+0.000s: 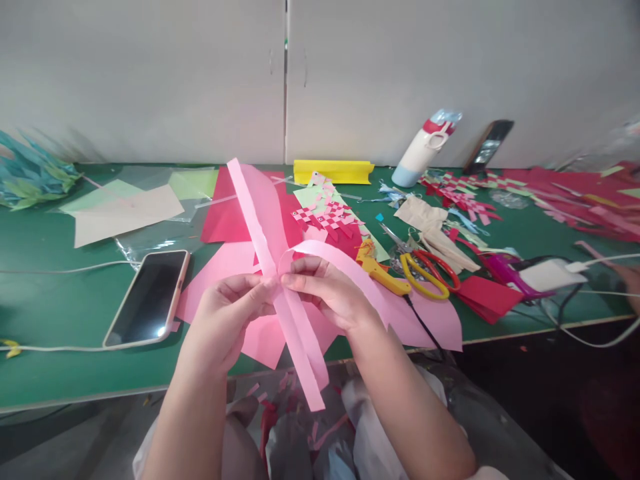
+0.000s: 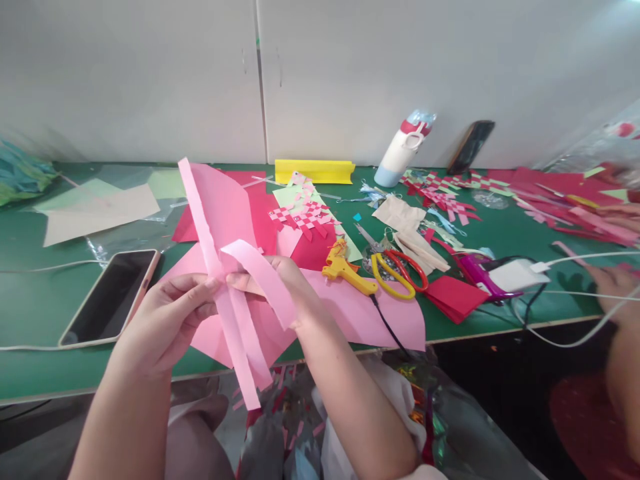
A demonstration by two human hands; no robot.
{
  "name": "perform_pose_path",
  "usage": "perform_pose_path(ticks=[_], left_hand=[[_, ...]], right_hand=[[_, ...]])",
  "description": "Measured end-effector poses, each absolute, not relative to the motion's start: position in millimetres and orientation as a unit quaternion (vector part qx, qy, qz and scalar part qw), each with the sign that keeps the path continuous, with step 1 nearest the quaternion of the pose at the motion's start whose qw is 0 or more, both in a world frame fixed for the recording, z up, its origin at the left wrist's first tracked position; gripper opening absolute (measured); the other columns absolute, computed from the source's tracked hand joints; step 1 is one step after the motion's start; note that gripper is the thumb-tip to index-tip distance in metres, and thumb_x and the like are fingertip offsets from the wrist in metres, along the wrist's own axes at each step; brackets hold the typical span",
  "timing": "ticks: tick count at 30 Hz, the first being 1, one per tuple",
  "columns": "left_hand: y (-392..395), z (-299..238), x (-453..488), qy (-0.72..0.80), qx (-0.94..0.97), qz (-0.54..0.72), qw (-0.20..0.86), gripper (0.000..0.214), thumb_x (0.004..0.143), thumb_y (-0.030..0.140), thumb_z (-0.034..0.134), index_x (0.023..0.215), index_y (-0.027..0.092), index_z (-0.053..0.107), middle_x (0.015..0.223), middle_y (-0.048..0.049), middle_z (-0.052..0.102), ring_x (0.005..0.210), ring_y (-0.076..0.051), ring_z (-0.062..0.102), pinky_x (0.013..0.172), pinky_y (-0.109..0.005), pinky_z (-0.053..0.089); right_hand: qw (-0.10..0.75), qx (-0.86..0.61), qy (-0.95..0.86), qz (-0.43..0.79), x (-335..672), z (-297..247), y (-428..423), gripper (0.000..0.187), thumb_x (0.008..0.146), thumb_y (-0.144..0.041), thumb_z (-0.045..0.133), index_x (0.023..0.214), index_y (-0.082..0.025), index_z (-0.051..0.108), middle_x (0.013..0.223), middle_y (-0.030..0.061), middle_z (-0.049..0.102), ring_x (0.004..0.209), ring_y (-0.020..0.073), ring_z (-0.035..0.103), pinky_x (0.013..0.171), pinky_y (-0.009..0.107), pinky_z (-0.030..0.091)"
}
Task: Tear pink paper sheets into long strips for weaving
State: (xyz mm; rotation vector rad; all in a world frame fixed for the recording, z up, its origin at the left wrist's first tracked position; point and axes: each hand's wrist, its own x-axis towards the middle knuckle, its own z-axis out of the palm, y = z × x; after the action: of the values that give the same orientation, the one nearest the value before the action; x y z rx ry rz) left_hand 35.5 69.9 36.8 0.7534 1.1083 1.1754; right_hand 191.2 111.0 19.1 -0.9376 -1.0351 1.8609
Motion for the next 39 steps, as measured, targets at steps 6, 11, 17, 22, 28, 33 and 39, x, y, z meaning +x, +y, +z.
perform_pose_path(ticks=[6, 11, 17, 22, 28, 33, 39], left_hand=[[69.0, 34.5, 34.6, 0.485, 0.338, 0.514, 0.621, 0.017, 0.066, 0.028, 0.078, 0.063, 0.014, 0.070, 0.061, -0.0026, 0.068, 0.058, -0.011, 0.063, 0.060, -0.020, 0.053], [68.3, 35.0, 35.6, 0.466, 0.335, 0.518, 0.634, 0.016, 0.069, 0.026, 0.075, 0.061, 0.014, 0.069, 0.059, -0.0006, 0.066, 0.057, -0.007, 0.060, 0.058, -0.014, 0.050], [68.7, 35.7, 37.0, 0.468, 0.315, 0.524, 0.639, 0.013, 0.069, 0.024, 0.076, 0.064, 0.013, 0.070, 0.062, -0.0002, 0.067, 0.057, -0.006, 0.060, 0.058, -0.012, 0.050], [69.0, 36.9, 37.0, 0.469, 0.309, 0.539, 0.628, 0.015, 0.067, 0.024, 0.078, 0.062, 0.013, 0.069, 0.060, 0.0006, 0.065, 0.056, -0.006, 0.059, 0.056, -0.012, 0.050], [68.8, 36.9, 36.1, 0.489, 0.335, 0.507, 0.625, 0.016, 0.063, 0.026, 0.080, 0.065, 0.013, 0.071, 0.061, -0.0014, 0.067, 0.057, -0.010, 0.062, 0.058, -0.018, 0.054], [68.6, 36.8, 35.7, 0.487, 0.327, 0.523, 0.618, 0.015, 0.063, 0.024, 0.080, 0.061, 0.013, 0.070, 0.056, -0.0007, 0.066, 0.052, -0.008, 0.059, 0.054, -0.015, 0.051], [69.8, 35.3, 36.7, 0.474, 0.318, 0.521, 0.635, 0.013, 0.066, 0.023, 0.078, 0.062, 0.012, 0.070, 0.061, -0.0017, 0.068, 0.057, -0.009, 0.062, 0.058, -0.016, 0.053]], right_hand=[[0.387, -0.349, -0.408, 0.750, 192.7, 20.7, 111.0, 0.023, 0.055, -0.022, 0.082, 0.074, -0.017, 0.071, 0.068, -0.0017, 0.067, 0.066, 0.0111, 0.062, 0.068, 0.025, 0.049], [0.400, -0.323, -0.395, 0.761, 191.9, 19.3, 111.0, 0.022, 0.055, -0.023, 0.082, 0.074, -0.017, 0.072, 0.068, -0.0018, 0.068, 0.064, 0.0101, 0.062, 0.067, 0.025, 0.049], [0.387, -0.338, -0.390, 0.764, 191.5, 21.5, 110.5, 0.021, 0.058, -0.024, 0.081, 0.076, -0.018, 0.072, 0.065, -0.0032, 0.067, 0.059, 0.0084, 0.061, 0.061, 0.022, 0.048], [0.392, -0.333, -0.389, 0.764, 191.7, 18.8, 111.6, 0.025, 0.053, -0.022, 0.083, 0.074, -0.017, 0.071, 0.068, -0.0017, 0.069, 0.062, 0.0096, 0.063, 0.064, 0.023, 0.050], [0.401, -0.329, -0.376, 0.768, 190.7, 18.7, 111.5, 0.017, 0.058, -0.020, 0.079, 0.073, -0.016, 0.071, 0.067, -0.0016, 0.069, 0.060, 0.0092, 0.062, 0.062, 0.023, 0.050], [0.400, -0.318, -0.373, 0.775, 189.2, 17.9, 110.8, 0.014, 0.061, -0.019, 0.078, 0.073, -0.016, 0.071, 0.067, -0.0019, 0.069, 0.061, 0.0092, 0.063, 0.062, 0.023, 0.050], [0.399, -0.317, -0.378, 0.773, 189.2, 17.7, 110.4, 0.017, 0.060, -0.024, 0.080, 0.074, -0.018, 0.072, 0.066, -0.0030, 0.068, 0.058, 0.0087, 0.062, 0.061, 0.023, 0.050]])
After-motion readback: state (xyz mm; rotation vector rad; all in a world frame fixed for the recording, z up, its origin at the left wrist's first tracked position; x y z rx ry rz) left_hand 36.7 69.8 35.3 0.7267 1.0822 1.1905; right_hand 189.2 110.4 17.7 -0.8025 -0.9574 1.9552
